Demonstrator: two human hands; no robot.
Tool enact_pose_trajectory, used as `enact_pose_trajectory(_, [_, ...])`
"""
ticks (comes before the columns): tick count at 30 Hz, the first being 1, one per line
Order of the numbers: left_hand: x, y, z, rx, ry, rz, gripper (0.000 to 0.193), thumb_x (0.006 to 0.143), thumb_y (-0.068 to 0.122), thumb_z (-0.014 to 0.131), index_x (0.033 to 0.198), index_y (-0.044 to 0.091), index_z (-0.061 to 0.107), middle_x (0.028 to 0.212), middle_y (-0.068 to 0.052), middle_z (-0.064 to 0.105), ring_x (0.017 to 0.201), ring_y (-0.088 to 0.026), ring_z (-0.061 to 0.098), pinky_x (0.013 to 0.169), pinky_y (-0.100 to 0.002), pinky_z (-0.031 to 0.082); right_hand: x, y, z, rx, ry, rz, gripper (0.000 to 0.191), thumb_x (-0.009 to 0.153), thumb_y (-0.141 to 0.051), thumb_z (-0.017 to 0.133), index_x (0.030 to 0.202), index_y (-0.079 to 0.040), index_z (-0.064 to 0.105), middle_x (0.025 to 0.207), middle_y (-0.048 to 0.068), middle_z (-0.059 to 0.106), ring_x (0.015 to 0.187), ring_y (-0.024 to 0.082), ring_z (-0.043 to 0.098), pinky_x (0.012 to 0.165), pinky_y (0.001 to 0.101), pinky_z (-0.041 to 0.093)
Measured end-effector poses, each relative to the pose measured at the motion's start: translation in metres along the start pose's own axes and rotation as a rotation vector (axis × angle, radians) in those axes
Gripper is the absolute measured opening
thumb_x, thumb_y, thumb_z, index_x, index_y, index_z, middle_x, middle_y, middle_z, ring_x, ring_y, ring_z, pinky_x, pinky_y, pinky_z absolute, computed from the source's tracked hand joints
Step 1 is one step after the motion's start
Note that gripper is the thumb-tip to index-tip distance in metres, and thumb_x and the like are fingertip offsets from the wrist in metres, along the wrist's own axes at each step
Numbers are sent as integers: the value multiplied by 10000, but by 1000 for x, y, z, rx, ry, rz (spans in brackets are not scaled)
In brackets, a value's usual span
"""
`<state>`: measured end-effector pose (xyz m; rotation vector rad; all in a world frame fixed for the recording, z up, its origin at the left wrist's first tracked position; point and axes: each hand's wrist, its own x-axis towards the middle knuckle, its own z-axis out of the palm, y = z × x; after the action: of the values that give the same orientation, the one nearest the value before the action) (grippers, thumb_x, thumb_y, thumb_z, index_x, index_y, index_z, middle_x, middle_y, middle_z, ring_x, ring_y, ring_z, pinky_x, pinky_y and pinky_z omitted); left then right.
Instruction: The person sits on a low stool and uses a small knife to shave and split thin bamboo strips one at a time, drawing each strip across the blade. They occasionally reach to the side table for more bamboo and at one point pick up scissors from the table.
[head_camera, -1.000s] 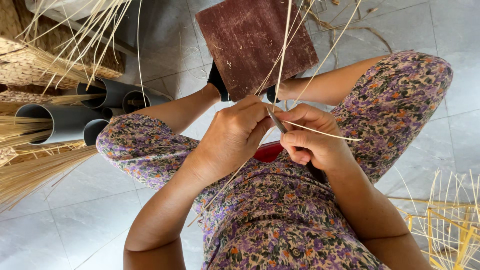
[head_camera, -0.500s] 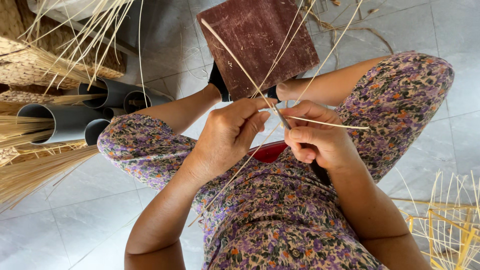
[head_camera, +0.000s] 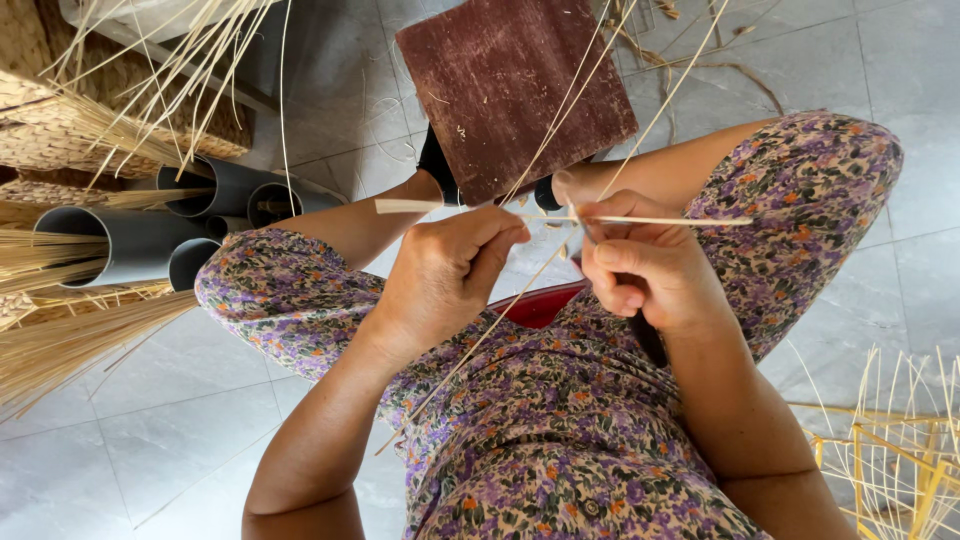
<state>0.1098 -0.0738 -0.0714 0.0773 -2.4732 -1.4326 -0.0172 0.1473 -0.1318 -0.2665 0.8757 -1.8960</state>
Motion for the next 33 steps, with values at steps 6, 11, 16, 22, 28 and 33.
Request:
enact_pose_trajectory(6, [-15,-6,-26,-2,-33,-92,77,979,-6,651,1005,19,719,873,-80,752,728,-139,728,655,-283,559,10,-21,-27,-33,30,-60,300,1007,-104,654,1305,-119,695,699,59,565,442,61,365,368,227,281])
enact_pose_trajectory(11, [-39,-23,-44,-23,-8,-179,89,985,4,648,990,28,734,763,-30,693,623,-66,581,553,-256,457,15,-44,-64,83,30,-131,188,1070,-164,647,1256,-149,678,725,20,580,460,34,391,423,216,309])
enact_pose_trajectory(16, [-55,-42,-70,-210,127,-390,141,1054,61,610,1017,39,745,626,51,477,556,-18,377,489,-221,279,23,-70,-69,52,139,-321,101,1168,-117,598,1262,-149,613,791,31,576,488,31,410,429,189,308])
enact_pose_trajectory(22, [-43,-44,-57,-406,231,-349,180,1087,116,568,1099,41,731,669,54,534,570,-12,428,496,-208,326,85,-5,12,-310,68,-2,487,992,-101,612,1473,-99,531,640,2,509,464,54,418,400,219,323])
enact_pose_trajectory(28, [-32,-37,-51,-326,219,-395,177,1055,132,581,1089,46,732,616,22,563,508,-22,462,451,-213,348,95,12,53,-231,-216,258,681,1009,-142,600,1629,-65,328,667,12,523,478,51,417,427,216,337])
enact_pose_trajectory(33, [-30,-40,-50,-296,94,-262,179,1077,128,594,1124,32,738,700,13,638,615,-20,561,533,-208,451,90,18,58,-296,-209,264,576,988,-86,597,1546,-50,459,680,8,520,466,60,406,420,205,326])
